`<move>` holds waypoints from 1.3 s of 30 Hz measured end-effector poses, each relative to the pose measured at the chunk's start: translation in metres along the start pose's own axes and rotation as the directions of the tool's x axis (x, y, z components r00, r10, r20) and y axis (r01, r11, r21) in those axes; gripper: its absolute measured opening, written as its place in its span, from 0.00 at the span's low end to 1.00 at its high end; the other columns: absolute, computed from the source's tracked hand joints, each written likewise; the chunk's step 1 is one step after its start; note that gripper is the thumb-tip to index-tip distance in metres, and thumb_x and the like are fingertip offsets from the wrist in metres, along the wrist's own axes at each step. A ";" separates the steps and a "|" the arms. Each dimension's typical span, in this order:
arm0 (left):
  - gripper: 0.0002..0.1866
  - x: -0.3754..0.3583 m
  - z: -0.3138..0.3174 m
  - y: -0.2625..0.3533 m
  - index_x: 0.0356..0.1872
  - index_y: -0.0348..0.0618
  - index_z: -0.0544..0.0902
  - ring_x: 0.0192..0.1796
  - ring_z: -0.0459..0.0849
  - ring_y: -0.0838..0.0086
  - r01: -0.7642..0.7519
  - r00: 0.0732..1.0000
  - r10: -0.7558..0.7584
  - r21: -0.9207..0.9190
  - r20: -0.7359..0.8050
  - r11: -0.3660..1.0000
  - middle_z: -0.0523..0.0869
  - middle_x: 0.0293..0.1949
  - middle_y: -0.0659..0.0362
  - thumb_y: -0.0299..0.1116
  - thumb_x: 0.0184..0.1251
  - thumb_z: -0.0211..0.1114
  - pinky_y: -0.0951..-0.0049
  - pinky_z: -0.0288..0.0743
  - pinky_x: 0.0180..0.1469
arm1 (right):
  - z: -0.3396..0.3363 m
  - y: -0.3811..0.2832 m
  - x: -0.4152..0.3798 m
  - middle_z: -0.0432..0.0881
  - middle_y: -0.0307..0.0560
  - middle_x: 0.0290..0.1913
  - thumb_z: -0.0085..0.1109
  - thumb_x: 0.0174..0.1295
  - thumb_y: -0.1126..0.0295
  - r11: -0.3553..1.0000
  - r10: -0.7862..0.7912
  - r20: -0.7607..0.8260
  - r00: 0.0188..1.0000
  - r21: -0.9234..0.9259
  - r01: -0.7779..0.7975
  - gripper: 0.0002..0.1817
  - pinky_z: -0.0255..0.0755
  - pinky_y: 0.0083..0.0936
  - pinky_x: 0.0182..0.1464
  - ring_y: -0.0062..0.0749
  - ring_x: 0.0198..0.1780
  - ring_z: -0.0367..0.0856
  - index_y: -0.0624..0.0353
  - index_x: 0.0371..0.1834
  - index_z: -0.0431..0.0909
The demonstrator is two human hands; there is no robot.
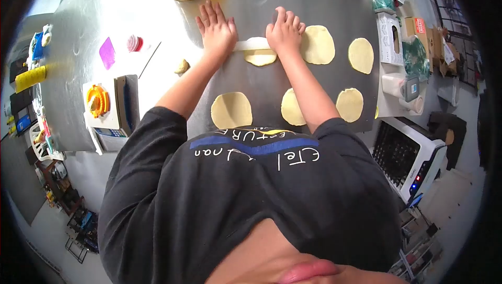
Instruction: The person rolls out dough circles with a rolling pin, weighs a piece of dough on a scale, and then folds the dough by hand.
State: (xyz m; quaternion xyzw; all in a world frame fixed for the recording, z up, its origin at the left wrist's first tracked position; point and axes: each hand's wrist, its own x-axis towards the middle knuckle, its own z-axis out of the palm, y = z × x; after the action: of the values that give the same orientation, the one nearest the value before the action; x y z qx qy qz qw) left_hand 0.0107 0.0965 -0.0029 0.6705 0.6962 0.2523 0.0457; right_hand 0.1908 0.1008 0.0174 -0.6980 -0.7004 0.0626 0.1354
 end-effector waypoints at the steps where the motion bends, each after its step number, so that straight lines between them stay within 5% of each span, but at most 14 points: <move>1: 0.32 -0.006 -0.006 0.003 0.70 0.36 0.56 0.76 0.40 0.51 -0.001 1.000 0.001 0.004 0.002 1.000 0.48 0.74 0.44 0.44 0.71 0.44 0.45 0.32 0.73 | 0.001 0.001 -0.007 0.72 0.49 0.54 0.49 0.55 0.62 1.000 0.001 0.001 1.000 0.004 -0.001 0.26 0.58 0.48 0.60 0.44 0.59 0.68 0.54 0.60 0.65; 3: 0.30 -0.025 -0.017 0.009 0.69 0.37 0.60 0.76 0.44 0.56 -0.065 0.994 0.055 0.114 0.094 0.991 0.53 0.73 0.48 0.44 0.71 0.43 0.46 0.32 0.73 | 0.007 0.007 -0.028 0.68 0.53 0.62 0.48 0.56 0.60 0.992 -0.120 -0.104 0.987 -0.054 0.115 0.32 0.51 0.51 0.68 0.45 0.67 0.62 0.57 0.66 0.61; 6: 0.27 -0.054 -0.029 0.016 0.67 0.40 0.65 0.76 0.49 0.61 -0.163 0.959 0.105 0.210 0.264 0.964 0.59 0.72 0.53 0.43 0.71 0.42 0.45 0.32 0.73 | 0.006 0.015 -0.059 0.65 0.52 0.68 0.47 0.57 0.60 0.988 -0.144 -0.014 0.989 -0.057 0.143 0.33 0.43 0.51 0.73 0.45 0.72 0.57 0.57 0.68 0.60; 8: 0.25 -0.069 -0.029 0.013 0.64 0.43 0.70 0.75 0.53 0.63 -0.208 0.958 0.148 0.239 0.245 0.949 0.63 0.70 0.56 0.44 0.72 0.43 0.45 0.34 0.73 | 0.007 0.018 -0.070 0.64 0.52 0.69 0.47 0.58 0.61 0.985 -0.159 -0.049 0.986 -0.072 0.155 0.31 0.44 0.49 0.72 0.46 0.71 0.58 0.58 0.67 0.64; 14: 0.22 -0.098 -0.048 0.005 0.58 0.50 0.75 0.66 0.65 0.59 -0.354 0.910 0.330 0.055 0.251 0.933 0.72 0.63 0.55 0.48 0.68 0.52 0.46 0.50 0.68 | -0.002 0.031 -0.102 0.67 0.46 0.67 0.48 0.56 0.69 0.960 -0.277 -0.027 0.960 -0.038 0.276 0.28 0.44 0.48 0.73 0.42 0.70 0.60 0.55 0.64 0.68; 15: 0.21 -0.102 -0.052 0.004 0.55 0.53 0.77 0.60 0.69 0.58 -0.344 0.910 0.343 -0.039 0.231 0.938 0.76 0.56 0.57 0.44 0.61 0.61 0.49 0.57 0.63 | -0.007 0.030 -0.108 0.69 0.44 0.67 0.51 0.54 0.73 0.960 -0.280 -0.026 0.960 -0.040 0.278 0.25 0.45 0.47 0.73 0.41 0.69 0.62 0.54 0.58 0.72; 19: 0.24 -0.087 -0.046 -0.014 0.52 0.54 0.77 0.59 0.70 0.59 -0.375 0.870 0.395 -0.125 0.296 0.919 0.77 0.53 0.59 0.31 0.50 0.69 0.56 0.63 0.60 | -0.026 0.026 -0.119 0.74 0.41 0.59 0.53 0.51 0.75 0.973 -0.228 -0.038 0.973 0.011 0.229 0.19 0.52 0.47 0.69 0.44 0.62 0.69 0.54 0.49 0.75; 21: 0.24 -0.060 -0.046 -0.025 0.52 0.53 0.77 0.58 0.70 0.58 -0.474 0.824 0.504 -0.174 0.258 0.863 0.77 0.53 0.58 0.30 0.50 0.68 0.57 0.63 0.60 | -0.038 0.017 -0.116 0.75 0.47 0.47 0.55 0.48 0.76 0.984 -0.149 0.063 0.987 0.112 0.141 0.15 0.62 0.50 0.58 0.47 0.49 0.74 0.55 0.42 0.73; 23: 0.24 -0.027 -0.049 -0.032 0.52 0.53 0.78 0.58 0.70 0.57 -0.562 0.768 0.602 -0.220 0.221 0.798 0.77 0.52 0.57 0.29 0.50 0.67 0.57 0.62 0.61 | -0.031 0.004 -0.123 0.75 0.49 0.44 0.55 0.48 0.75 0.982 -0.110 0.056 0.992 0.162 0.100 0.15 0.65 0.49 0.54 0.49 0.47 0.73 0.56 0.42 0.72; 25: 0.23 0.008 -0.053 -0.034 0.58 0.51 0.74 0.67 0.63 0.51 -0.615 0.582 0.742 -0.417 0.333 0.669 0.72 0.60 0.52 0.31 0.59 0.60 0.53 0.55 0.68 | -0.014 -0.014 -0.132 0.74 0.55 0.42 0.56 0.48 0.71 0.973 -0.037 0.040 0.999 0.228 0.027 0.17 0.69 0.48 0.47 0.53 0.45 0.73 0.59 0.43 0.69; 28: 0.23 0.026 -0.025 -0.029 0.62 0.47 0.71 0.74 0.49 0.50 -0.722 0.479 0.787 -0.335 0.389 0.605 0.61 0.70 0.50 0.39 0.66 0.53 0.52 0.47 0.73 | 0.010 -0.035 -0.144 0.72 0.55 0.45 0.59 0.46 0.65 0.984 0.098 0.143 0.985 0.133 -0.117 0.21 0.64 0.47 0.50 0.50 0.49 0.71 0.58 0.43 0.66; 29: 0.25 0.025 -0.016 -0.023 0.64 0.43 0.69 0.76 0.40 0.52 -0.692 0.491 0.737 -0.306 0.464 0.654 0.53 0.73 0.51 0.45 0.71 0.45 0.52 0.42 0.74 | 0.014 -0.035 -0.144 0.72 0.55 0.45 0.59 0.46 0.65 0.984 0.102 0.139 0.985 0.132 -0.121 0.21 0.64 0.47 0.50 0.50 0.49 0.71 0.58 0.43 0.66; 35: 0.27 0.021 0.004 0.037 0.66 0.43 0.67 0.77 0.42 0.60 -0.726 0.606 0.645 -0.008 0.466 0.687 0.54 0.74 0.58 0.47 0.74 0.40 0.52 0.37 0.75 | 0.005 -0.017 -0.139 0.67 0.52 0.52 0.69 0.43 0.55 0.956 0.267 0.170 0.949 0.076 -0.283 0.34 0.56 0.46 0.58 0.49 0.56 0.65 0.57 0.49 0.61; 39: 0.29 0.031 0.020 0.068 0.68 0.43 0.64 0.77 0.42 0.66 -0.737 0.637 0.618 0.131 0.460 0.663 0.54 0.74 0.62 0.49 0.75 0.37 0.51 0.34 0.75 | -0.002 0.003 -0.128 0.69 0.51 0.52 0.70 0.43 0.58 0.937 0.322 0.136 0.937 0.094 -0.336 0.35 0.57 0.47 0.58 0.49 0.56 0.66 0.58 0.50 0.61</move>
State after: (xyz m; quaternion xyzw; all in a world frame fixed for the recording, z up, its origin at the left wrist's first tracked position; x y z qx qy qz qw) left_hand 0.0773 0.1302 0.0167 0.9179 0.3960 0.0055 -0.0259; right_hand 0.1926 -0.0268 0.0054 -0.7914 -0.5756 0.1661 0.1215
